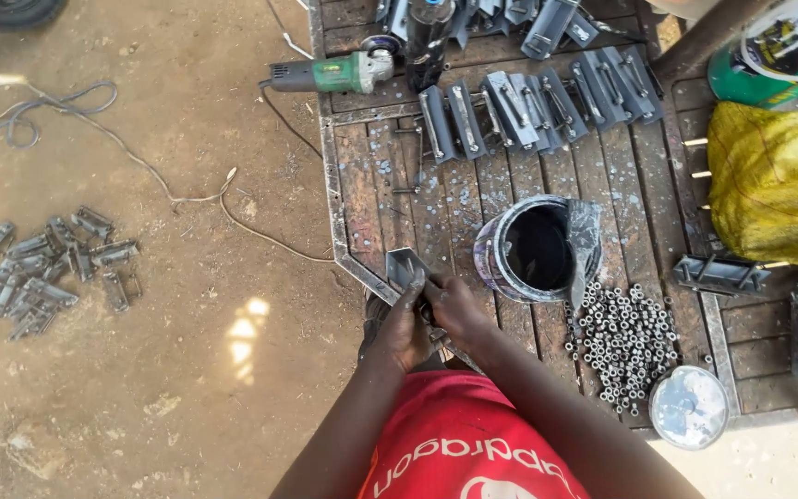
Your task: Painting metal brackets with black paint using a small brush.
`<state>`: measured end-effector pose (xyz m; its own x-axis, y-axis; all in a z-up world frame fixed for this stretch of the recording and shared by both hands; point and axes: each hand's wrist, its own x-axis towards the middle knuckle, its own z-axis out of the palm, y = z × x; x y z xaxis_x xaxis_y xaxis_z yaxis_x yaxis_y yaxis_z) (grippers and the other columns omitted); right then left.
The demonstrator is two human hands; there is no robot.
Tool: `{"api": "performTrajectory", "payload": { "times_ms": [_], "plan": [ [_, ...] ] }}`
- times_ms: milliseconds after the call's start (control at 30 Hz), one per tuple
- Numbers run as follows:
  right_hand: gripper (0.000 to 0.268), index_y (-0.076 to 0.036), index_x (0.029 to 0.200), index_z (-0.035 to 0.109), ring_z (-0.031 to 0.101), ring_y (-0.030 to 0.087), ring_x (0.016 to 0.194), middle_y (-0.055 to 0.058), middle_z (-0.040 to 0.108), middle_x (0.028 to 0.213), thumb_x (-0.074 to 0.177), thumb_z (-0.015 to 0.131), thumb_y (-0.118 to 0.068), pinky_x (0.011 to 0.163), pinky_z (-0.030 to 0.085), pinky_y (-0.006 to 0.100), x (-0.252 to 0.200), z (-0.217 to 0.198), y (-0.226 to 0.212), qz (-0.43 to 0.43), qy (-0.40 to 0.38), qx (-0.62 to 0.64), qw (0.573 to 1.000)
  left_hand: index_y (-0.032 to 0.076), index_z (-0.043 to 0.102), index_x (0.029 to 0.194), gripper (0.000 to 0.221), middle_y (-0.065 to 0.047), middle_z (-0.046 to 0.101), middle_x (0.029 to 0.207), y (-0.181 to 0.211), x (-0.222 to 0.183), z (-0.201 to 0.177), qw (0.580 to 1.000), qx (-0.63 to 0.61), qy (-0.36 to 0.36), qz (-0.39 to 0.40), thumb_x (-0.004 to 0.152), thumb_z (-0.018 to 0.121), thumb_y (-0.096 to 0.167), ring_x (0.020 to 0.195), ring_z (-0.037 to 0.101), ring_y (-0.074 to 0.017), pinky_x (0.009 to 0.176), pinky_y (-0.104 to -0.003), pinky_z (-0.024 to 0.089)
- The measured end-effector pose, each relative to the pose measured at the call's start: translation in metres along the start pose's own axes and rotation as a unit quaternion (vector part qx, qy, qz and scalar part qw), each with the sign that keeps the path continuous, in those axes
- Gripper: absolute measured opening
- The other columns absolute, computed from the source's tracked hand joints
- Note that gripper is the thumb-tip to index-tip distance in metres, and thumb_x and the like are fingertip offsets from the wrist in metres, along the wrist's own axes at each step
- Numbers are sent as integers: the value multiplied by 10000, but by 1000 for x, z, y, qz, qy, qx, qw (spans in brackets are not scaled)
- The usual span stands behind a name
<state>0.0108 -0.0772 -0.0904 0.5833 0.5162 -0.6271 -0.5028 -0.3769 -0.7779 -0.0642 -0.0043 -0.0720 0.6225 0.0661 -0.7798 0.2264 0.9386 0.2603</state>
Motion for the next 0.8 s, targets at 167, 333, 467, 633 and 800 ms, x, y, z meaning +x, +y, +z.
{"api": "performTrajectory", "payload": {
  "times_ms": [167,333,467,633,800],
  "plan": [
    [286,62,1080,688,612,164,516,127,648,707,1010,604,-201,422,449,230,15,-4,17,16,-8,54,998,181,460,808,480,9,384,821,17,-20,27,999,-1,34,-28,852,739,568,772,456,-225,789,-490,422],
    [297,48,1078,699,655,197,561,155,697,758,1015,631,-235,466,464,254,20,-12,21,28,-26,93,995,199,415,771,507,-3,350,808,15,-12,21,997,-16,49,-58,845,711,604,752,442,-241,735,-453,377],
    [276,65,1075,708,682,218,575,169,688,760,987,669,-194,444,492,245,1,-25,1,30,-45,129,990,161,497,803,468,-41,462,794,13,11,7,993,66,56,-77,805,788,527,791,567,-273,780,-481,468],
    [261,47,1079,706,708,195,605,152,698,777,964,688,-186,451,541,225,2,-34,10,42,-40,138,989,163,592,831,421,-32,523,761,18,27,2,982,155,66,-84,768,815,515,765,581,-241,779,-491,521],
    [340,102,1289,639,703,208,713,233,731,955,1030,541,-94,561,528,287,-22,-58,-31,-41,-76,-34,996,116,663,888,490,-15,524,764,27,39,4,959,266,93,-23,802,775,585,698,604,-175,687,-365,514]
  ]
}}
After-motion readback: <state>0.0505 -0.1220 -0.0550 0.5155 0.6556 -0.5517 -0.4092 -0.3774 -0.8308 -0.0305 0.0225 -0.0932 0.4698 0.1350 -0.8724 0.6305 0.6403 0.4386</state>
